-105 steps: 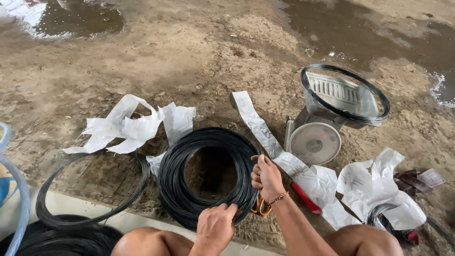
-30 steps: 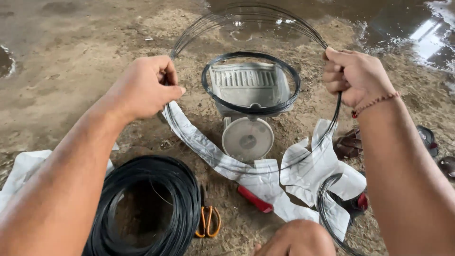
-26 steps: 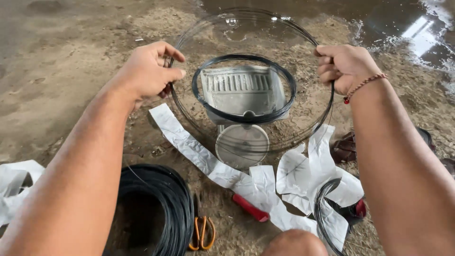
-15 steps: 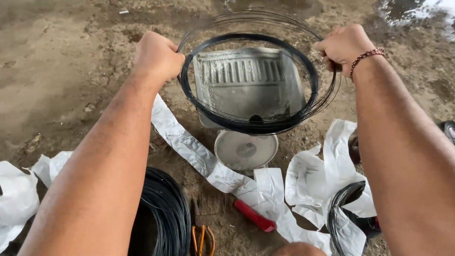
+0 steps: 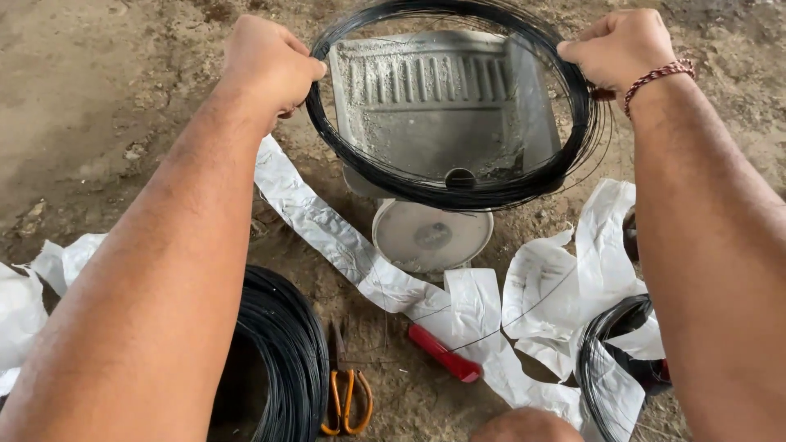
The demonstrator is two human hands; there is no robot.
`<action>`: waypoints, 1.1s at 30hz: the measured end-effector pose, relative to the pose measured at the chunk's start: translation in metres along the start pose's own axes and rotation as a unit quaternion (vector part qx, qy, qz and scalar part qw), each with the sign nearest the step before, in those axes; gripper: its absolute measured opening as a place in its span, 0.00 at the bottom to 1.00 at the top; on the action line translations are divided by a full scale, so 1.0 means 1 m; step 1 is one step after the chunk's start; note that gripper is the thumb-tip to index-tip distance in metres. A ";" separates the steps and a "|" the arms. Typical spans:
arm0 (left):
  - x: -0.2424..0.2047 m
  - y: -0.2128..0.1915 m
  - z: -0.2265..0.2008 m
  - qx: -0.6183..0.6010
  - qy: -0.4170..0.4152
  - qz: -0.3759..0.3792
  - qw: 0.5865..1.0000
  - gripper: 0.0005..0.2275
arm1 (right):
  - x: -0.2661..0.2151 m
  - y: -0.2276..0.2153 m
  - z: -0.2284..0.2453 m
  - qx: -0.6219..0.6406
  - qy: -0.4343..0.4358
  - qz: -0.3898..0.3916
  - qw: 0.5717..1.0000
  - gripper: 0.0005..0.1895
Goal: Uncoiling black wire from a spool, cutting it to length with scissors, and weighing the resulting coils on a scale.
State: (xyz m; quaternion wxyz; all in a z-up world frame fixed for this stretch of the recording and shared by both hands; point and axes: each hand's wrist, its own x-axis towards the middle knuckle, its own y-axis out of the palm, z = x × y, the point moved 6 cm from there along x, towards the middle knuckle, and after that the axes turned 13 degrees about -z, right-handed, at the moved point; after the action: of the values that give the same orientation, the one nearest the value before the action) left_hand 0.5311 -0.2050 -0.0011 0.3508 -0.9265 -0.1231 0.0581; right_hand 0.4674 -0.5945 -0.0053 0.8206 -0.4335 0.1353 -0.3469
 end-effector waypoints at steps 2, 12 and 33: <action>-0.002 0.001 0.005 -0.017 -0.018 -0.001 1.000 0.07 | -0.006 -0.002 0.002 0.009 0.015 0.001 1.000 0.10; -0.021 -0.007 0.006 -0.017 -0.030 -0.016 0.999 0.21 | -0.045 -0.018 0.011 0.030 0.067 0.031 0.997 0.29; -0.293 -0.060 0.148 -0.297 0.148 -0.249 0.910 0.07 | -0.269 -0.033 -0.101 0.517 0.001 -0.135 0.845 0.08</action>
State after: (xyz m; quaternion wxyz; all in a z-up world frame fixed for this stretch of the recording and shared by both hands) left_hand 0.2092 -0.1459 -0.0655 0.0767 -0.9249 -0.3084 -0.2087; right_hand 0.2048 -0.4851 -0.0593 0.8707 0.0395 -0.1229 -0.4745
